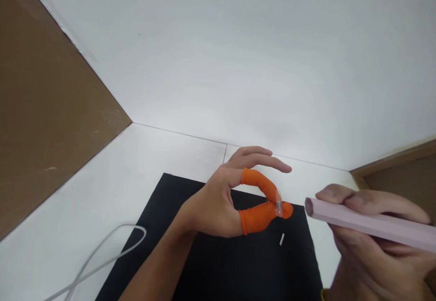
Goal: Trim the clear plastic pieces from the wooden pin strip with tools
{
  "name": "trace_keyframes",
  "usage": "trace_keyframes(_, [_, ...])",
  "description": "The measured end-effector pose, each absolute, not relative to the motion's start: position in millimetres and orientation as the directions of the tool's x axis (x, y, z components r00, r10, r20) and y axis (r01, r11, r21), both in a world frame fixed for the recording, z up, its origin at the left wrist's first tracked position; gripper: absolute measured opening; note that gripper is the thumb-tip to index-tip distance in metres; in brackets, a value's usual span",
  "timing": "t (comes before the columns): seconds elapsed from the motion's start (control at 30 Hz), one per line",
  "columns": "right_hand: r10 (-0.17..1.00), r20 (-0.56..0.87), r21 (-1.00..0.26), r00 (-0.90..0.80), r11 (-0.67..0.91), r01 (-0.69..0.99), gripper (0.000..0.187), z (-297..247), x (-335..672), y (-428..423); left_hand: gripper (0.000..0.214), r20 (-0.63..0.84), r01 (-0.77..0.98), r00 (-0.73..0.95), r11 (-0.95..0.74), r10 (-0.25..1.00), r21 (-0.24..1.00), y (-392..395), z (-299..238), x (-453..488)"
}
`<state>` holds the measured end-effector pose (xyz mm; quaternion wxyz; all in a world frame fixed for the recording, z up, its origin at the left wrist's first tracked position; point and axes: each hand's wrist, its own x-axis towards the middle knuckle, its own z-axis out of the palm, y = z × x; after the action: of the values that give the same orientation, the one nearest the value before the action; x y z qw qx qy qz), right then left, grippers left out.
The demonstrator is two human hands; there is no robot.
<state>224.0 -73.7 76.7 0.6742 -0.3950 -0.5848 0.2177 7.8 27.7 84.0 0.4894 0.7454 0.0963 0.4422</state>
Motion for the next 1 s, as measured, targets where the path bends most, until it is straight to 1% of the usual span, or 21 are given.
trace_keyframes(0.1, [0.688, 0.671, -0.738, 0.278, 0.655, 0.160, 0.037, 83.3, 223.7, -71.3, 0.012, 0.562, -0.294, 0.592, -0.495, 0.577, 0.818, 27.2, 84.2, 8.0])
trace_keyframes(0.13, [0.707, 0.660, -0.749, 0.255, 0.648, 0.141, 0.036, 87.8, 223.8, -70.5, 0.012, 0.559, -0.292, 0.593, -0.493, 0.580, 0.820, 27.2, 84.4, 8.4])
trace_keyframes(0.23, [0.778, 0.628, -0.775, 0.020, 0.623, 0.105, 0.029, 102.6, 224.2, -68.2, 0.012, 0.553, -0.286, 0.586, -0.488, 0.592, 0.825, 28.0, 85.4, 10.6])
trace_keyframes(0.27, [0.788, 0.615, -0.781, -0.037, 0.614, 0.111, 0.027, 105.6, 223.8, -67.5, 0.012, 0.553, -0.287, 0.584, -0.486, 0.594, 0.825, 28.3, 85.6, 11.3])
trace_keyframes(0.3, [0.791, 0.610, -0.782, -0.057, 0.612, 0.116, 0.027, 106.6, 223.0, -66.8, 0.011, 0.555, -0.292, 0.584, -0.485, 0.592, 0.824, 28.5, 85.5, 11.8])
trace_keyframes(0.33, [0.787, 0.616, -0.781, -0.027, 0.614, 0.115, 0.026, 105.4, 221.6, -66.0, 0.011, 0.558, -0.296, 0.585, -0.486, 0.588, 0.822, 28.5, 85.3, 12.0])
trace_keyframes(0.37, [0.780, 0.623, -0.780, 0.048, 0.617, 0.105, 0.026, 102.2, 220.0, -65.2, 0.010, 0.560, -0.300, 0.587, -0.486, 0.585, 0.821, 28.3, 84.9, 11.8])
trace_keyframes(0.47, [0.716, 0.607, -0.772, 0.346, 0.634, 0.044, 0.023, 88.4, 215.4, -62.7, 0.010, 0.566, -0.307, 0.588, -0.488, 0.578, 0.817, 26.8, 83.5, 9.5])
trace_keyframes(0.5, [0.694, 0.589, -0.772, 0.414, 0.634, 0.035, 0.022, 85.2, 214.9, -62.4, 0.010, 0.568, -0.307, 0.586, -0.490, 0.578, 0.816, 26.3, 83.3, 8.7])
trace_keyframes(0.53, [0.683, 0.582, -0.771, 0.441, 0.635, 0.034, 0.021, 83.6, 215.0, -62.7, 0.010, 0.569, -0.308, 0.584, -0.490, 0.579, 0.815, 26.0, 83.2, 8.1])
trace_keyframes(0.57, [0.692, 0.592, -0.771, 0.413, 0.636, 0.040, 0.023, 84.0, 215.8, -63.6, 0.010, 0.570, -0.309, 0.583, -0.490, 0.580, 0.815, 26.1, 83.3, 7.8])
trace_keyframes(0.6, [0.711, 0.612, -0.769, 0.346, 0.638, 0.048, 0.025, 86.1, 217.0, -65.2, 0.010, 0.570, -0.309, 0.580, -0.490, 0.582, 0.815, 26.4, 83.6, 8.1])
trace_keyframes(0.67, [0.758, 0.640, -0.769, 0.127, 0.633, 0.095, 0.026, 93.5, 219.8, -69.1, 0.010, 0.564, -0.305, 0.577, -0.485, 0.590, 0.819, 27.7, 84.6, 9.9])
trace_keyframes(0.73, [0.777, 0.628, -0.764, -0.038, 0.625, 0.157, 0.023, 100.2, 221.7, -72.4, 0.010, 0.558, -0.302, 0.579, -0.479, 0.595, 0.824, 29.2, 85.6, 12.3])
trace_keyframes(0.77, [0.788, 0.613, -0.770, -0.059, 0.613, 0.178, 0.022, 101.5, 222.1, -73.2, 0.011, 0.557, -0.303, 0.578, -0.477, 0.596, 0.825, 29.7, 85.8, 13.2])
trace_keyframes(0.83, [0.782, 0.623, -0.771, -0.017, 0.617, 0.154, 0.025, 98.1, 222.2, -72.5, 0.010, 0.559, -0.308, 0.579, -0.476, 0.593, 0.824, 29.5, 85.5, 13.5])
trace_keyframes(0.87, [0.784, 0.618, -0.785, 0.067, 0.608, 0.119, 0.028, 93.8, 222.3, -71.0, 0.010, 0.562, -0.311, 0.580, -0.478, 0.590, 0.822, 28.9, 85.0, 12.9])
trace_keyframes(0.93, [0.741, 0.638, -0.765, 0.211, 0.641, 0.061, 0.031, 83.4, 222.6, -66.9, 0.010, 0.565, -0.311, 0.581, -0.482, 0.586, 0.819, 27.1, 83.5, 10.6])
trace_keyframes(1.0, [0.694, 0.643, -0.748, 0.323, 0.659, 0.073, 0.030, 76.1, 222.8, -63.5, 0.010, 0.561, -0.304, 0.585, -0.484, 0.585, 0.821, 25.7, 82.3, 8.2])
